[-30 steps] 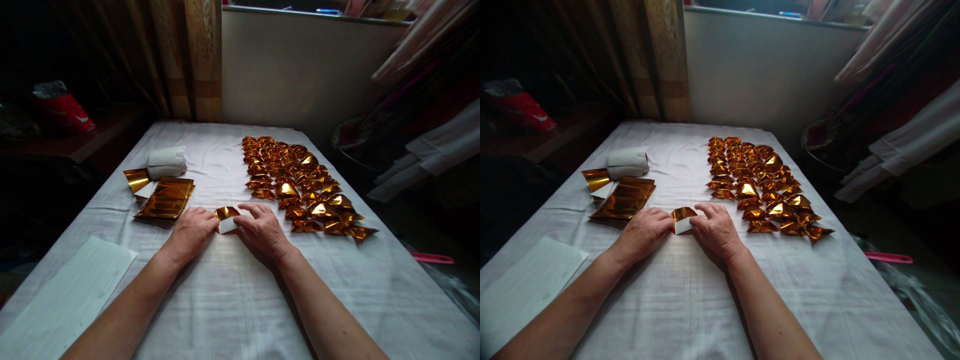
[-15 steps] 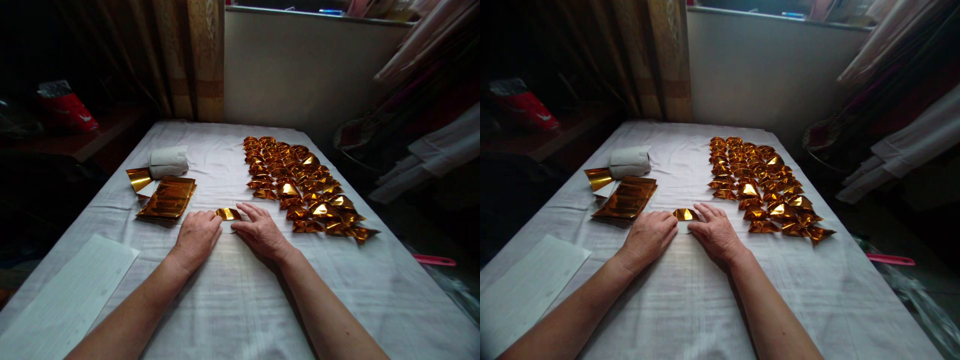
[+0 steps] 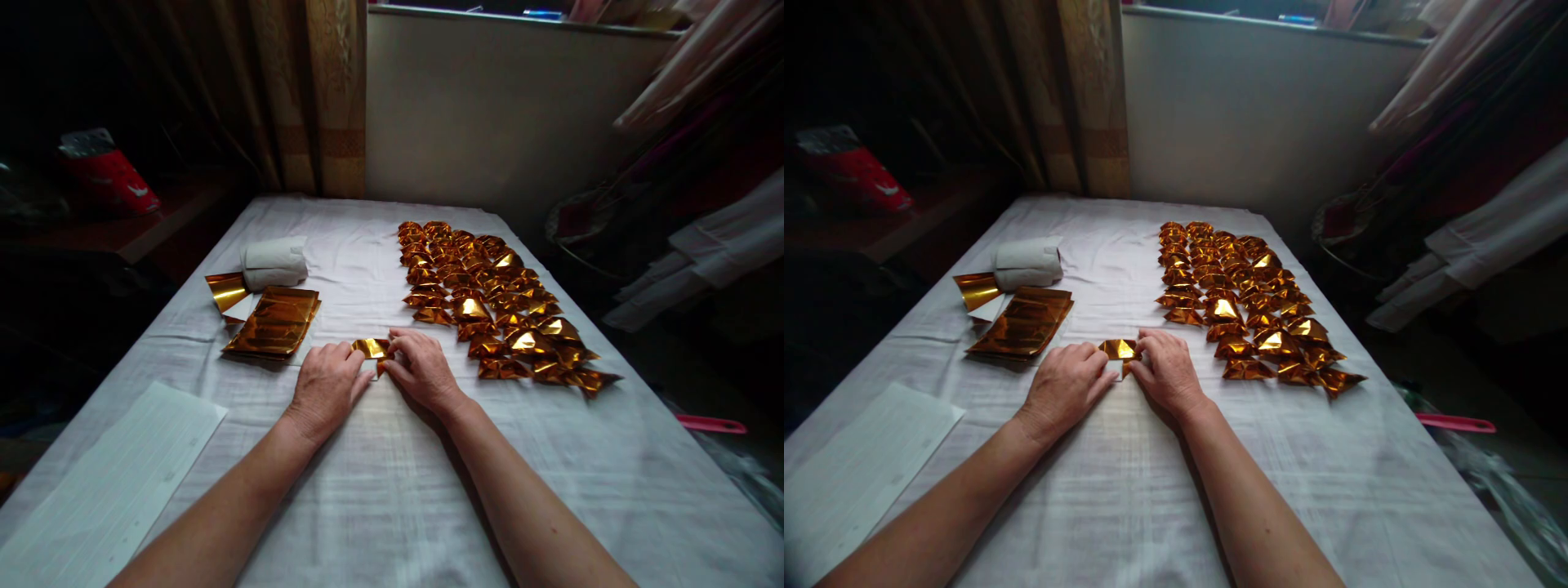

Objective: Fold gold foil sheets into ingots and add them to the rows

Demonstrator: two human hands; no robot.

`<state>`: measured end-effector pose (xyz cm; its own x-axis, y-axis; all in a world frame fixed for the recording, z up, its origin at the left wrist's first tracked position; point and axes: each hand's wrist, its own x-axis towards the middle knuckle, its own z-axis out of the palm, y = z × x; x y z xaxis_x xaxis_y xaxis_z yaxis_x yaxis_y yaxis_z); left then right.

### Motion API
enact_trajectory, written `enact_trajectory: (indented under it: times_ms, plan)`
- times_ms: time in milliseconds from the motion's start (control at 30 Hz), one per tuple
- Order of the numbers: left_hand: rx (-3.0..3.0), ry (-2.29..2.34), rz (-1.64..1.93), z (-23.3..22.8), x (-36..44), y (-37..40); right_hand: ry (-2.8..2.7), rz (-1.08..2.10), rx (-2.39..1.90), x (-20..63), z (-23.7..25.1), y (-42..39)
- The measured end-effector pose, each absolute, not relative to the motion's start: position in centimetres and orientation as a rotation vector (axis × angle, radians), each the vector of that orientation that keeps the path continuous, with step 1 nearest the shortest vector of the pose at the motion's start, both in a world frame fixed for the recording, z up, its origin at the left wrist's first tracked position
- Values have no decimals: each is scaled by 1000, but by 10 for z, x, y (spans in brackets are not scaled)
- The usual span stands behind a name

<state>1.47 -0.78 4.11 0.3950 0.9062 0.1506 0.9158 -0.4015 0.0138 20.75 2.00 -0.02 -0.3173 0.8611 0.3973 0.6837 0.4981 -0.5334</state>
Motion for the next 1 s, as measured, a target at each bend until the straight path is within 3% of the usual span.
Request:
enact_trajectory:
  times_ms: [667, 1000]
  plan:
    - [-2493, -1780, -234, 35, 21, -3, -1977, 263, -1326, 202, -6, 20]
    - [-2774, -1764, -347, 47, 0, 5, -2206, 197, -1204, 202, 3, 15]
